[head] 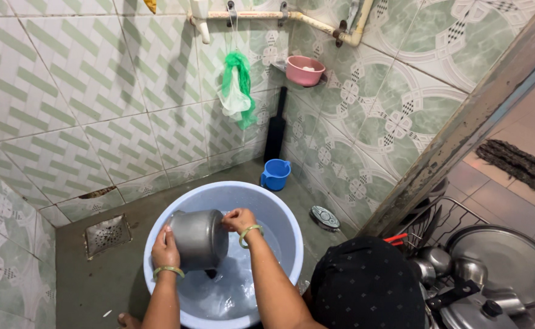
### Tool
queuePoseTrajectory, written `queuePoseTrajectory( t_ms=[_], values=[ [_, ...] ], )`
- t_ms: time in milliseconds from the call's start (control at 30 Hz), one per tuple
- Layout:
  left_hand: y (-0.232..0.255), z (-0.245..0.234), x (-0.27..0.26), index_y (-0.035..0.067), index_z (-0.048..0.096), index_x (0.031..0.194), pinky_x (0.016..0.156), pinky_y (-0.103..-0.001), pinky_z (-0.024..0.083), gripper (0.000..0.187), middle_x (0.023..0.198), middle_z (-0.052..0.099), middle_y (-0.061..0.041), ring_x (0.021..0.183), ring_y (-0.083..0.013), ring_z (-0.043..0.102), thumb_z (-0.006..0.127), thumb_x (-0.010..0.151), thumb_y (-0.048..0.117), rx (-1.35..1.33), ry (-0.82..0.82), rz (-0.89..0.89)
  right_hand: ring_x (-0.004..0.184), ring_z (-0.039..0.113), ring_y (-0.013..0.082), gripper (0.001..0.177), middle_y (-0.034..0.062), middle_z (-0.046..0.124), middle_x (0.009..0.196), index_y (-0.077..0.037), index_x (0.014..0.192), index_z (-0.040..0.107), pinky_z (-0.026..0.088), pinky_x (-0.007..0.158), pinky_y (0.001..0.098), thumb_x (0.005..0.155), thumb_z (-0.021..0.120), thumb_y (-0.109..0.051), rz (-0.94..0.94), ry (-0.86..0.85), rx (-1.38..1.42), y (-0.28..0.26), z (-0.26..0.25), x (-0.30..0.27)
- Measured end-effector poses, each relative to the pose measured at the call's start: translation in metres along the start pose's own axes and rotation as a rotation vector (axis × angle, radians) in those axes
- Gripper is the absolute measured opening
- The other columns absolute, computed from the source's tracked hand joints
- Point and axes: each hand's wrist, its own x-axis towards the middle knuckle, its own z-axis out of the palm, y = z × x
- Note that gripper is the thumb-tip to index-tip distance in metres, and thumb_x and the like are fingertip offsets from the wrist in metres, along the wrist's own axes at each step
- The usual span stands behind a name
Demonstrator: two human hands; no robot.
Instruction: The person washes a metal pot by hand in a large blue tub of water, scrubbing the inside and outside of the pot and its handle before setting it down.
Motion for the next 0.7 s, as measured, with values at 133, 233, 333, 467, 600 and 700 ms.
queuePoseTrajectory(
  t_ms=[133,233,333,467,600,700],
  values=[
    [-0.003,0.006,-0.002,0.006,0.069,0.131,0.104,-0.042,0.047,0.047,0.127,0.07,-0.02,0.122,-0.0377,0.064,0.053,0.106,0.043,0.042,0.0,0.097,0.067,0.069,0.0155,0.01,0.0064,0.071,0.078,-0.005,0.086,0.07,0.059,0.063,0.0302,0.084,0.073,-0.014,0.121,0.213,0.405,0.021,0.003,-0.002],
    [-0.001,0.006,-0.004,0.007,0.068,0.132,0.104,-0.042,0.046,0.047,0.128,0.07,-0.02,0.123,-0.0371,0.064,0.053,0.106,0.043,0.01,0.01,0.097,0.072,0.069,0.0173,0.011,0.0077,0.07,0.083,-0.005,0.089,0.07,0.059,0.065,0.032,0.086,0.071,-0.015,0.199,0.273,0.392,0.045,0.003,-0.011],
    [0.003,0.002,-0.004,0.008,0.068,0.133,0.104,-0.042,0.048,0.046,0.127,0.071,-0.019,0.121,-0.0359,0.066,0.052,0.107,0.043,0.018,0.024,0.062,0.08,0.068,0.0199,0.013,0.0098,0.07,0.09,-0.004,0.093,0.069,0.059,0.069,0.0347,0.089,0.068,-0.017,0.366,0.382,0.321,0.07,-0.008,-0.021],
    [0.011,-0.003,-0.003,0.008,0.067,0.134,0.102,-0.043,0.047,0.046,0.128,0.07,-0.019,0.121,-0.0355,0.065,0.052,0.106,0.041,-0.006,0.022,0.013,0.089,0.067,0.0233,0.017,0.0125,0.068,0.1,-0.003,0.098,0.069,0.058,0.075,0.0383,0.093,0.064,-0.019,0.477,0.453,0.196,0.076,-0.026,-0.036],
    [0.016,-0.004,-0.004,0.009,0.066,0.136,0.102,-0.042,0.048,0.043,0.128,0.07,-0.019,0.121,-0.0349,0.065,0.051,0.107,0.038,-0.01,0.038,0.04,0.099,0.065,0.0268,0.021,0.0152,0.067,0.11,-0.003,0.103,0.069,0.058,0.08,0.042,0.096,0.06,-0.021,0.468,0.079,-1.265,0.076,-0.032,-0.035],
    [0.016,-0.004,-0.005,0.01,0.066,0.137,0.102,-0.042,0.048,0.042,0.128,0.07,-0.019,0.121,-0.0348,0.065,0.051,0.107,0.036,-0.002,0.044,0.061,0.107,0.065,0.0294,0.025,0.0172,0.066,0.118,-0.002,0.107,0.069,0.058,0.084,0.0447,0.099,0.057,-0.022,0.044,-0.193,-2.075,0.068,-0.029,-0.035]
  ],
)
